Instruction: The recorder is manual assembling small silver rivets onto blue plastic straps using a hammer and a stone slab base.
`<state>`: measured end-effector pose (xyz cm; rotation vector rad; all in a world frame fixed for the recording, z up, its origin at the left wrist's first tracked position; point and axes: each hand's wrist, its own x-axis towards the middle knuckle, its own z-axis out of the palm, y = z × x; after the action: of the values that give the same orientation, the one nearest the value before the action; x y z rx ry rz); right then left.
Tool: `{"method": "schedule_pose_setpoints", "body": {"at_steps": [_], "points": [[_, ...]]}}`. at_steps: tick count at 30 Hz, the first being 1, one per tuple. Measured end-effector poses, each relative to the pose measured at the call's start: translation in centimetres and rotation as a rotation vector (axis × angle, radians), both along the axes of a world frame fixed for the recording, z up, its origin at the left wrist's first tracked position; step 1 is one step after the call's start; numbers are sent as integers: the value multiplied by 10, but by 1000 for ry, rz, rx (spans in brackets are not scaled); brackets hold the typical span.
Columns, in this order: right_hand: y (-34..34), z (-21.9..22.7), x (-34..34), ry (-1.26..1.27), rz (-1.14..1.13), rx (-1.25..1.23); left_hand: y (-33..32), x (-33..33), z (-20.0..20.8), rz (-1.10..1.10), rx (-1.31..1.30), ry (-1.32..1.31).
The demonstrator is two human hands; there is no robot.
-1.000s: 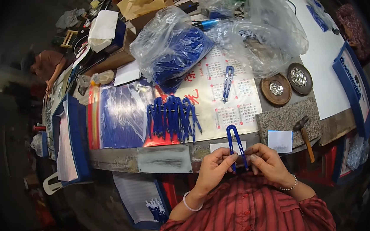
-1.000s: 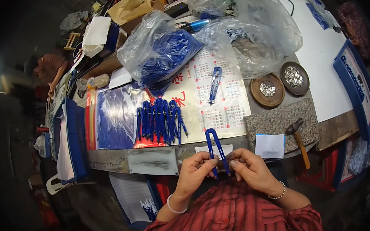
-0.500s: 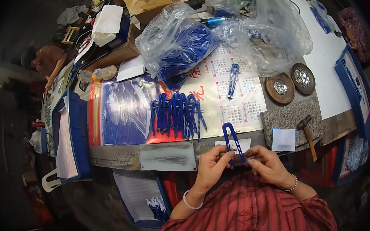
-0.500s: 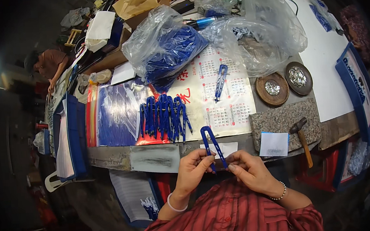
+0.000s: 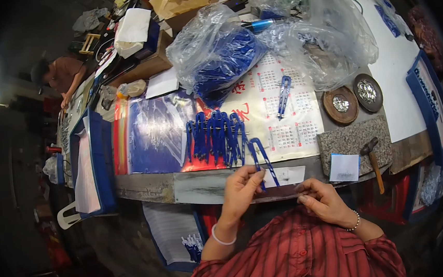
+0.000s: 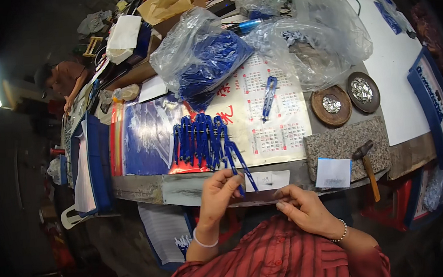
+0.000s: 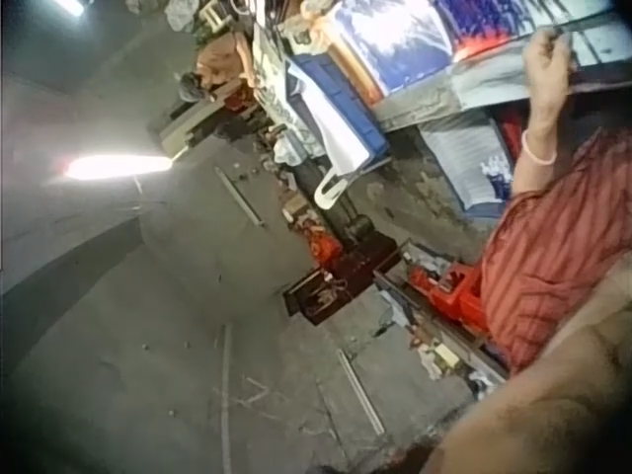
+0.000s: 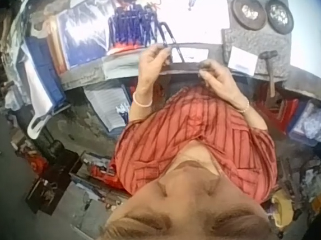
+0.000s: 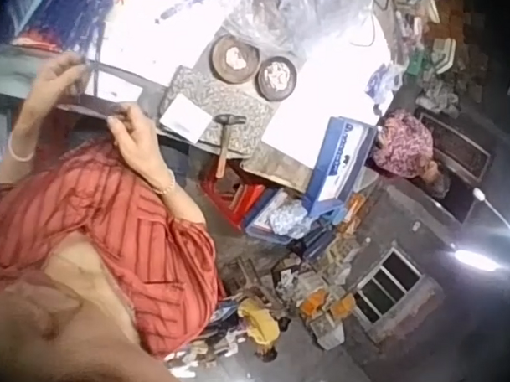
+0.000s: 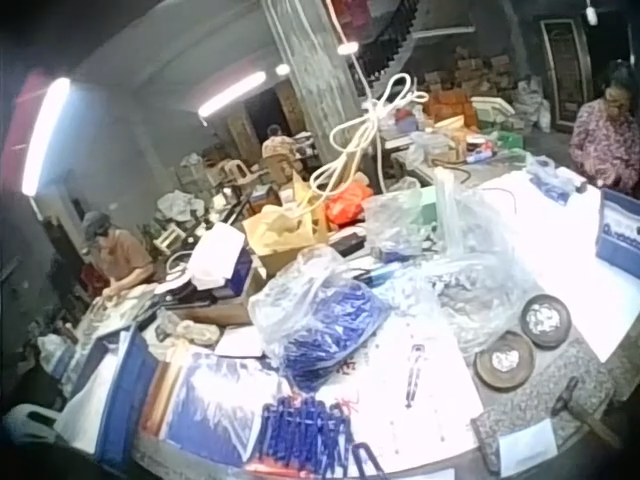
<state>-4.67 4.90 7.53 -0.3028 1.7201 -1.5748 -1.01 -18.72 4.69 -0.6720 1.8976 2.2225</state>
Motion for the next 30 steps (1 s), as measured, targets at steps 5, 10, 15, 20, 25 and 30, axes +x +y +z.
{"method": "schedule_pose_setpoints", "body": {"at_steps": [5,10,15,20,25,30], "points": [[6,-4,2,133,95,31,-72,-29,15,30,-345,91],[4,-3,4,285,215,55,-136,-57,8,-75,-566,40],[6,0,5,321,204,57,-153,-69,0,-171,-699,-92],[13,3,3,357,233,65,-122,-73,12,-47,-1421,-29],[27,3,3,378,205,72,-24,-133,24,-166,-1188,351],[52,16,10,439,121,136,30,-208,-37,-277,-1205,263]]}}
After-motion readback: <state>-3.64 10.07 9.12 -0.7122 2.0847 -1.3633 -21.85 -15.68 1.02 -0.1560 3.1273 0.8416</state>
